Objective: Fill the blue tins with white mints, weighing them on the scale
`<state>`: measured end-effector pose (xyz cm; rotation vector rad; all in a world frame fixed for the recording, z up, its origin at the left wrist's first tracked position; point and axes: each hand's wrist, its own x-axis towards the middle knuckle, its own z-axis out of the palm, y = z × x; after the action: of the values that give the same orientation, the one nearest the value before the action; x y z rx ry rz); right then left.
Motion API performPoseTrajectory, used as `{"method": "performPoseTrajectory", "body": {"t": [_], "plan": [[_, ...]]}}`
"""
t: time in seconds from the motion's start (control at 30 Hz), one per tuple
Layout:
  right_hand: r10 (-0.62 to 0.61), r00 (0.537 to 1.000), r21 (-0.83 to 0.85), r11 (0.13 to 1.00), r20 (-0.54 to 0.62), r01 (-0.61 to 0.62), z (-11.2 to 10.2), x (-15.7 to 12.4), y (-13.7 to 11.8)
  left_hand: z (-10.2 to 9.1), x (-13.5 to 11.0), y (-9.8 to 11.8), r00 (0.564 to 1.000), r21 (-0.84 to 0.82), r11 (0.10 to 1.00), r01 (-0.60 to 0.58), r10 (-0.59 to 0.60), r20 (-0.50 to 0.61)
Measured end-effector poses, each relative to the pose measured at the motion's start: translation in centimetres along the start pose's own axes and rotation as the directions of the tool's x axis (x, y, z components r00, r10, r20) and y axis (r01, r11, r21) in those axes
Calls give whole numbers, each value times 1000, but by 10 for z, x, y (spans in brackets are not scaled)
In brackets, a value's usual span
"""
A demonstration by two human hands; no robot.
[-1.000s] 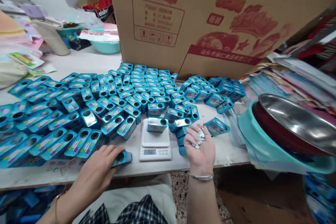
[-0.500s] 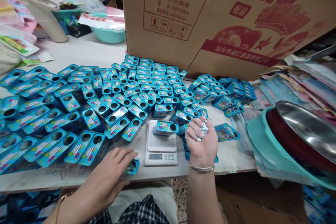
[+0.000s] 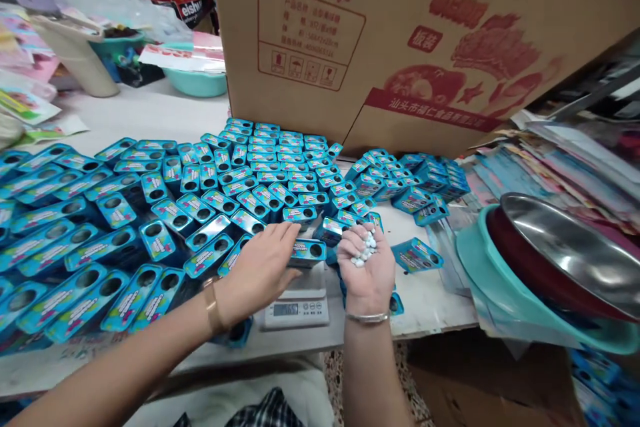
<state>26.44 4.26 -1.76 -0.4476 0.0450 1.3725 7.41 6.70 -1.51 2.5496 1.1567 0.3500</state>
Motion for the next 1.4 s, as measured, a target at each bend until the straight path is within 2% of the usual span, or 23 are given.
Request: {"method": "performPoseTrajectory", "body": {"t": [0.1, 0.2, 0.33, 0.43, 0.53, 0.67, 0.77, 0.93, 1.0, 1.13, 1.3, 1.4], "plan": [[-27, 994, 24, 999, -107, 30, -4, -4, 0, 11, 12, -8, 994, -17, 998, 65, -63, 95], [-62, 969, 59, 995, -239, 79, -4, -12, 0, 7, 14, -10, 995, -142, 986, 91, -84, 53], [3, 942, 153, 987, -335, 51, -5, -20, 2, -25, 9, 2, 997, -221, 975, 18, -36, -75], [83, 941, 187, 982, -329, -21, -6, -20, 8, -56, 8, 20, 993, -137, 988, -67, 52, -110], [143, 950, 200, 976, -276, -89, -6, -17, 17, -73, 16, 35, 985, 2, 989, -150, 149, -88], [144, 947, 264, 962, -289, -65, -6, -11, 27, -65, 32, 38, 985, 119, 979, -165, 158, 65], [169, 938, 304, 950, -303, -74, -8, -10, 29, -59, 35, 36, 986, 103, 985, -141, 130, 100], [176, 956, 322, 942, -235, -95, -6, -13, 26, -65, 27, 45, 983, 87, 979, -183, 181, 26], [180, 955, 333, 938, -234, -95, -4, -13, 25, -66, 26, 48, 984, 88, 980, -179, 177, 34], [177, 945, 323, 943, -277, -82, -2, -14, 24, -59, 26, 45, 992, 22, 994, -104, 102, 71], [146, 933, 286, 957, -330, -49, -5, -17, 17, -50, 24, 29, 997, -176, 983, -54, 44, -63], [128, 942, 271, 962, -311, -41, -9, -18, 8, -38, 24, 16, 993, -314, 949, 39, -72, -93]]}}
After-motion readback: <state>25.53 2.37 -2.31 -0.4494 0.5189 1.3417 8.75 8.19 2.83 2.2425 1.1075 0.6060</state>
